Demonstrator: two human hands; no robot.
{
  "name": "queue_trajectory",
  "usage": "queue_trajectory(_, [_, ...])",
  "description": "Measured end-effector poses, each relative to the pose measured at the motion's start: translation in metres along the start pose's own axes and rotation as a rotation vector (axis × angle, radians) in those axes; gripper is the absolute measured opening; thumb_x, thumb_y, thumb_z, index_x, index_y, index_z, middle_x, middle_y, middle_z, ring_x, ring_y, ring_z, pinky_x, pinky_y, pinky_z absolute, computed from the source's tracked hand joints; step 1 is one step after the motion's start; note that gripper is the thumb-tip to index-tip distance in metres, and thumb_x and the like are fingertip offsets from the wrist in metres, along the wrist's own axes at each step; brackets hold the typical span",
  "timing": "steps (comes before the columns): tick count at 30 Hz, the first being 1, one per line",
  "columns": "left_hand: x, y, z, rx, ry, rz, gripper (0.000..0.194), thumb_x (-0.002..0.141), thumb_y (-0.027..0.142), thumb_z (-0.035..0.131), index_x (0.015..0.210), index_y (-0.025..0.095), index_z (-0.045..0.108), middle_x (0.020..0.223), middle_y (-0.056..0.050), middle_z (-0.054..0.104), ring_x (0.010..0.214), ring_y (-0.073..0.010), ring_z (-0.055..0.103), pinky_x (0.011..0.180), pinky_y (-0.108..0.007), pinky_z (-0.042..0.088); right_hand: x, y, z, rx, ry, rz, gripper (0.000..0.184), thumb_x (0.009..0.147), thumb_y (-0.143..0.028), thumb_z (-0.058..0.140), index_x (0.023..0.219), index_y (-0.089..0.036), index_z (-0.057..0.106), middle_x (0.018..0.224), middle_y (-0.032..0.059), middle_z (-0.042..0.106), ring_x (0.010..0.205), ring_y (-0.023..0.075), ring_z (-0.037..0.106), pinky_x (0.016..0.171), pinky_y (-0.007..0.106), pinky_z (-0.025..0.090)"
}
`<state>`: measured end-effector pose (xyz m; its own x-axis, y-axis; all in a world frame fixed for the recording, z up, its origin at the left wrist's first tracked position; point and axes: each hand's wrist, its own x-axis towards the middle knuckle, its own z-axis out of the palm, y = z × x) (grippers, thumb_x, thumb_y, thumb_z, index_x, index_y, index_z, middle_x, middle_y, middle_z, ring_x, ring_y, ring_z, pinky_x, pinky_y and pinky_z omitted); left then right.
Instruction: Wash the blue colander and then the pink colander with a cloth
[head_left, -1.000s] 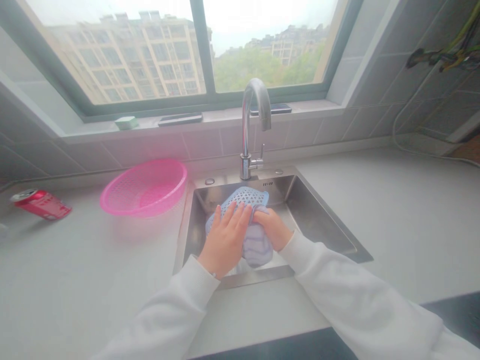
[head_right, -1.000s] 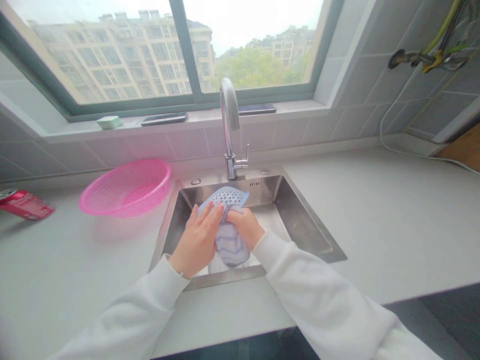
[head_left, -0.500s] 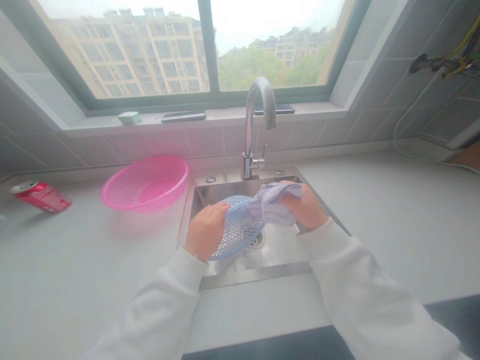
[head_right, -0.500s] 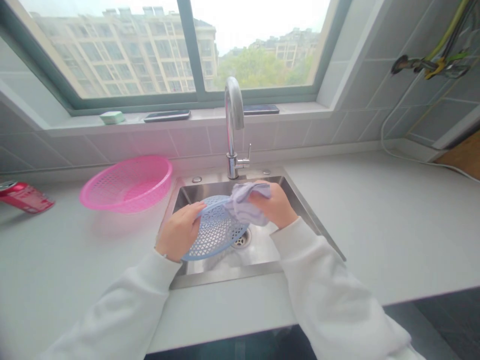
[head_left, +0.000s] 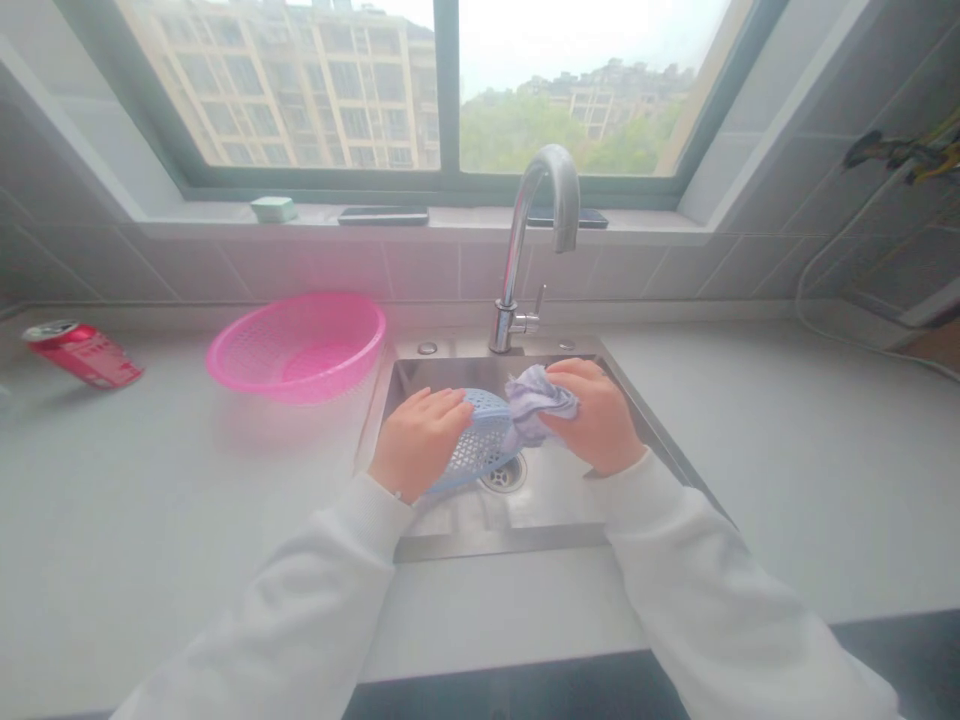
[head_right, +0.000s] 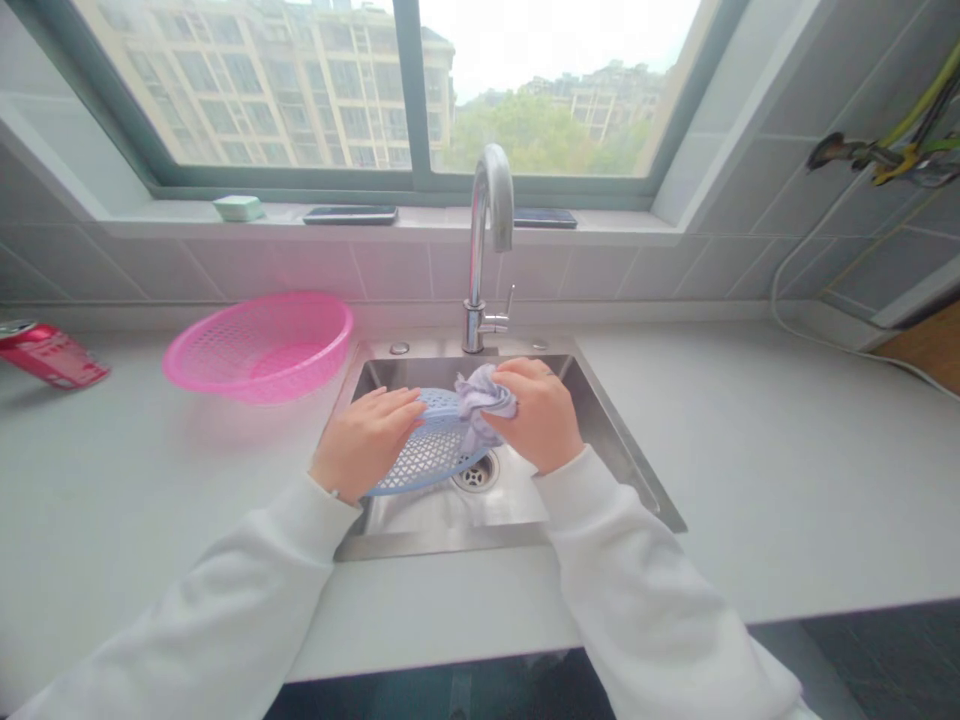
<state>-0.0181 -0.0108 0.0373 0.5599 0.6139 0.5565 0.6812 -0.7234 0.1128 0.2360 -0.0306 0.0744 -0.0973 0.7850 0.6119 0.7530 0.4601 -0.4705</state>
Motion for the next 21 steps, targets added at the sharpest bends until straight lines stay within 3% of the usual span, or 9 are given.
queue_trajectory(4, [0.001, 0.002, 0.001, -0.035, -0.043, 0.052, 0.022, 0.096, 0.016, 0.051, 0.106, 0.019, 0.07, 0.113, -0.011, 0.077, 0.111, -0.0296, 0.071, 0.102, -0.053, 0.053, -0.006, -0.014, 0.018, -0.211, -0.176, -0.122, 0.019, 0.079, -0.035, 0.075, 0.093, -0.023, 0.077, 0.104, 0.0081, 0.072, 0.095, 0.0255, 0.062, 0.088, 0.039, 0.041])
queue_trajectory(8, [0.001, 0.006, 0.002, -0.071, -0.028, 0.103, 0.022, 0.096, 0.016, 0.049, 0.098, 0.016, 0.071, 0.105, -0.013, 0.077, 0.106, -0.0295, 0.073, 0.096, -0.048, 0.056, -0.009, -0.021, 0.025, -0.318, -0.286, -0.217, 0.016, 0.079, -0.027, 0.073, 0.095, -0.024, 0.074, 0.111, 0.0063, 0.071, 0.102, 0.0255, 0.059, 0.09, 0.038, 0.035])
queue_trajectory(13, [0.001, 0.014, 0.005, -0.05, -0.048, 0.13, 0.026, 0.097, 0.018, 0.046, 0.083, 0.016, 0.068, 0.084, -0.01, 0.075, 0.079, -0.0248, 0.074, 0.074, -0.038, 0.058, -0.008, -0.026, 0.024, -0.373, -0.443, -0.214, 0.006, 0.079, -0.026, 0.072, 0.084, -0.022, 0.071, 0.099, 0.0044, 0.07, 0.09, 0.0212, 0.056, 0.081, 0.035, 0.033])
queue_trajectory(16, [0.0, 0.019, 0.006, 0.023, -0.036, 0.207, 0.027, 0.096, 0.013, 0.045, 0.078, 0.017, 0.066, 0.074, -0.007, 0.072, 0.069, -0.0208, 0.071, 0.065, -0.032, 0.054, -0.005, -0.029, 0.023, -0.386, -0.543, -0.204, 0.014, 0.079, -0.032, 0.073, 0.074, -0.02, 0.067, 0.085, 0.0033, 0.066, 0.08, 0.0185, 0.054, 0.075, 0.033, 0.032])
queue_trajectory(21, [0.001, 0.017, 0.002, 0.099, 0.035, 0.296, 0.019, 0.094, 0.011, 0.05, 0.083, 0.016, 0.065, 0.075, -0.004, 0.073, 0.072, -0.0189, 0.071, 0.069, -0.031, 0.056, 0.001, -0.022, 0.015, -0.287, -0.596, -0.173, 0.01, 0.074, -0.024, 0.074, 0.07, -0.02, 0.066, 0.079, 0.0011, 0.063, 0.075, 0.0149, 0.054, 0.072, 0.03, 0.033])
